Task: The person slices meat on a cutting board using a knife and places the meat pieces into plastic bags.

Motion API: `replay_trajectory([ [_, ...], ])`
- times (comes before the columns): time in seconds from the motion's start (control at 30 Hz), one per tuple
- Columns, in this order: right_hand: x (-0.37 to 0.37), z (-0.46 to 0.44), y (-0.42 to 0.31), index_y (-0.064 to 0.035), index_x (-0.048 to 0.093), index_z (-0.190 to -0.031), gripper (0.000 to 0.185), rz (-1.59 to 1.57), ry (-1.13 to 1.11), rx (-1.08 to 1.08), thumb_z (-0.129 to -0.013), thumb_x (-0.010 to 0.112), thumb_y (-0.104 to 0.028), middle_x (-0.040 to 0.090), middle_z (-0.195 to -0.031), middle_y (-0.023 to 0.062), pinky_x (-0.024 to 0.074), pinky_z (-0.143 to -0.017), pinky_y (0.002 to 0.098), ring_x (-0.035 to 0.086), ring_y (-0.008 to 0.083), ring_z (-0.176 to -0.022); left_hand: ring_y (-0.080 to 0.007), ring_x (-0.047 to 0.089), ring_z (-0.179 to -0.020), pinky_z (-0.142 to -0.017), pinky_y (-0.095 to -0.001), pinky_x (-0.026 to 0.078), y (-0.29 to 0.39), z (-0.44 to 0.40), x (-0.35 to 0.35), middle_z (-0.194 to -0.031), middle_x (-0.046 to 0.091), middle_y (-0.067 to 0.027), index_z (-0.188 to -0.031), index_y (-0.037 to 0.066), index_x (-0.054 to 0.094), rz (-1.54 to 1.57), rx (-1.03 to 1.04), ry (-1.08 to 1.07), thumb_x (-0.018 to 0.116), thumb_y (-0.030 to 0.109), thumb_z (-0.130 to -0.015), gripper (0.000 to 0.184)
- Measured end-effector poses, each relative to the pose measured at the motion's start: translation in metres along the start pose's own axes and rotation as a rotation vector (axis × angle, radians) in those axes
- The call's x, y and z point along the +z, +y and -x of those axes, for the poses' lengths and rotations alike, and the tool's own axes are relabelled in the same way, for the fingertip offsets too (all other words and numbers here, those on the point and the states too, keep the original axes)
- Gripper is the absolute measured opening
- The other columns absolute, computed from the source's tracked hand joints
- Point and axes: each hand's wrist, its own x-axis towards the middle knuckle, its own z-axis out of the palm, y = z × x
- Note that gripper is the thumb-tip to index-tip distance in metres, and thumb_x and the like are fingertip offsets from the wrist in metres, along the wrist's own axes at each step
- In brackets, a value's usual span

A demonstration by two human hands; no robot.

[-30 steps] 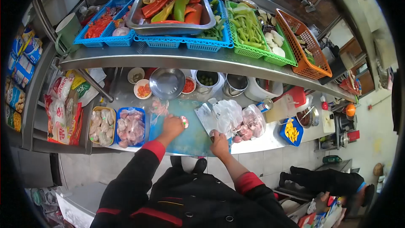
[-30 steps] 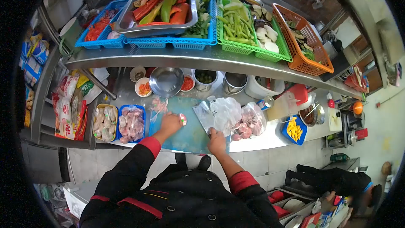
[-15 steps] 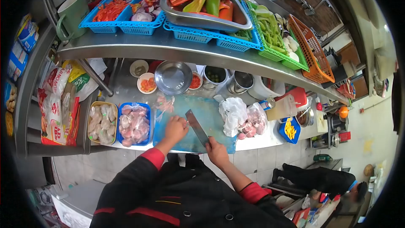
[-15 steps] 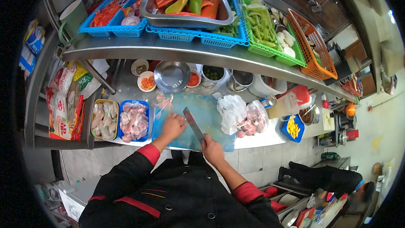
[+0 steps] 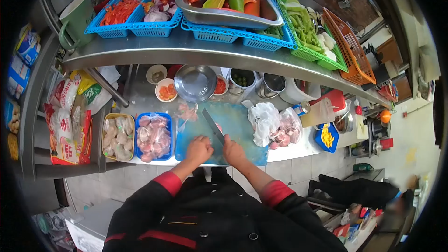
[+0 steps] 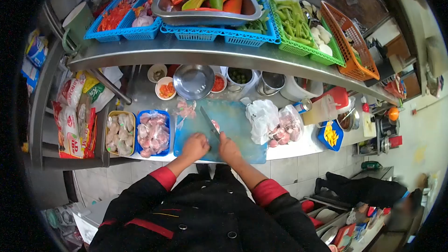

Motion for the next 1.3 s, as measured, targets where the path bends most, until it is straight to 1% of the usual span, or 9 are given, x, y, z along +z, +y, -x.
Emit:
replay_trajectory([
  [0.13, -0.035, 0.031, 0.018, -0.003, 0.046, -0.114, 0.023, -0.286, 0.087, -0.082, -0.098, 0.057, -0.014, 0.068, -0.087, 0.0288, 0.0506, -0.073, 0.0603, 0.064, 0.0545, -0.084, -0.0376, 0.062, -0.098, -0.084, -0.0485, 0.053, -0.015, -0.016, -0.032, -0.098, 0.065, -0.0148, -0.085, 0.009, 0.064, -0.118, -0.052, -0.008, 0.073, 0.017, -0.078, 0.014],
  [0.17, -0.041, 0.043, 0.022, -0.003, 0.046, -0.114, 0.023, -0.278, 0.075, -0.084, -0.098, 0.057, -0.014, 0.068, -0.087, 0.0288, 0.0506, -0.073, 0.0603, 0.064, 0.0545, -0.084, -0.0358, 0.06, -0.104, -0.09, -0.0485, 0.051, -0.031, -0.023, -0.027, -0.101, 0.065, -0.0132, -0.091, 0.01, 0.068, -0.217, 0.179, 0.02, 0.074, 0.02, -0.081, 0.016],
  [0.4, -0.04, 0.103, 0.062, -0.0032, 0.045, -0.125, 0.035, -0.238, 0.117, 0.209, -0.097, 0.061, -0.017, 0.066, -0.088, 0.0326, 0.0479, -0.072, 0.0606, 0.063, 0.0556, -0.086, -0.034, 0.059, -0.108, -0.09, -0.0489, 0.049, -0.004, -0.085, -0.005, -0.101, 0.066, -0.0091, -0.101, 0.016, 0.075, 0.049, 0.236, 0.236, 0.075, 0.03, -0.083, 0.022],
  [0.47, -0.041, 0.112, 0.057, -0.0033, 0.045, -0.119, 0.028, -0.264, 0.069, 0.269, -0.098, 0.058, -0.018, 0.066, -0.088, 0.035, 0.0457, -0.073, 0.0657, 0.061, 0.0579, -0.084, -0.0356, 0.064, -0.103, -0.089, -0.049, 0.051, -0.001, -0.1, -0.002, -0.097, 0.069, -0.0114, -0.098, 0.014, 0.077, -0.082, 0.141, -0.184, 0.072, 0.033, -0.085, 0.023],
  [0.7, -0.031, 0.111, 0.067, -0.003, 0.046, -0.119, 0.03, -0.301, 0.077, 0.301, -0.097, 0.059, -0.019, 0.066, -0.088, 0.0362, 0.0467, -0.074, 0.065, 0.062, 0.0573, -0.086, -0.038, 0.068, -0.086, -0.078, -0.0487, 0.054, 0.001, -0.128, 0.025, -0.09, 0.071, -0.0196, -0.087, 0.008, 0.075, 0.032, 0.154, -0.192, 0.065, 0.034, -0.092, 0.028],
  [0.87, -0.033, 0.107, 0.069, -0.002, 0.045, -0.118, 0.031, -0.332, 0.094, 0.269, -0.097, 0.06, -0.02, 0.066, -0.087, 0.0358, 0.0468, -0.074, 0.0644, 0.062, 0.0572, -0.086, -0.0282, 0.071, -0.076, -0.075, -0.0401, 0.055, 0.026, -0.124, 0.003, -0.084, 0.073, -0.0149, -0.085, 0.003, 0.069, 0.309, -0.023, -0.384, 0.065, 0.037, -0.097, 0.037],
  [1.0, -0.014, 0.101, 0.091, -0.0017, 0.044, -0.119, 0.033, -0.325, 0.079, 0.249, -0.098, 0.059, -0.022, 0.065, -0.088, 0.0361, 0.0461, -0.074, 0.0648, 0.062, 0.0574, -0.086, -0.0218, 0.07, -0.073, -0.073, -0.0364, 0.054, 0.024, -0.119, -0.001, -0.08, 0.074, -0.0115, -0.082, 0.003, 0.062, 0.512, 0.029, -0.242, 0.073, 0.026, -0.093, 0.027],
  [1.07, -0.02, 0.098, 0.087, -0.0016, 0.044, -0.119, 0.033, -0.301, 0.072, 0.253, -0.098, 0.059, -0.023, 0.065, -0.088, 0.0363, 0.0459, -0.074, 0.0651, 0.062, 0.0577, -0.086, -0.0194, 0.07, -0.075, -0.072, -0.0346, 0.054, 0.04, -0.119, -0.026, -0.081, 0.074, -0.0103, -0.08, 0.004, 0.056, 0.444, -0.139, -0.172, 0.075, 0.014, -0.088, 0.023],
  [1.3, -0.033, 0.088, 0.085, -0.0016, 0.045, -0.12, 0.034, -0.245, 0.024, 0.251, -0.099, 0.058, -0.024, 0.065, -0.09, 0.0367, 0.0464, -0.075, 0.065, 0.061, 0.0587, -0.087, -0.0222, 0.069, -0.074, -0.07, -0.034, 0.053, 0.017, -0.116, -0.048, -0.085, 0.074, -0.0105, -0.091, 0.005, 0.064, 0.539, -0.215, 0.112, 0.074, 0.013, -0.083, 0.015],
])
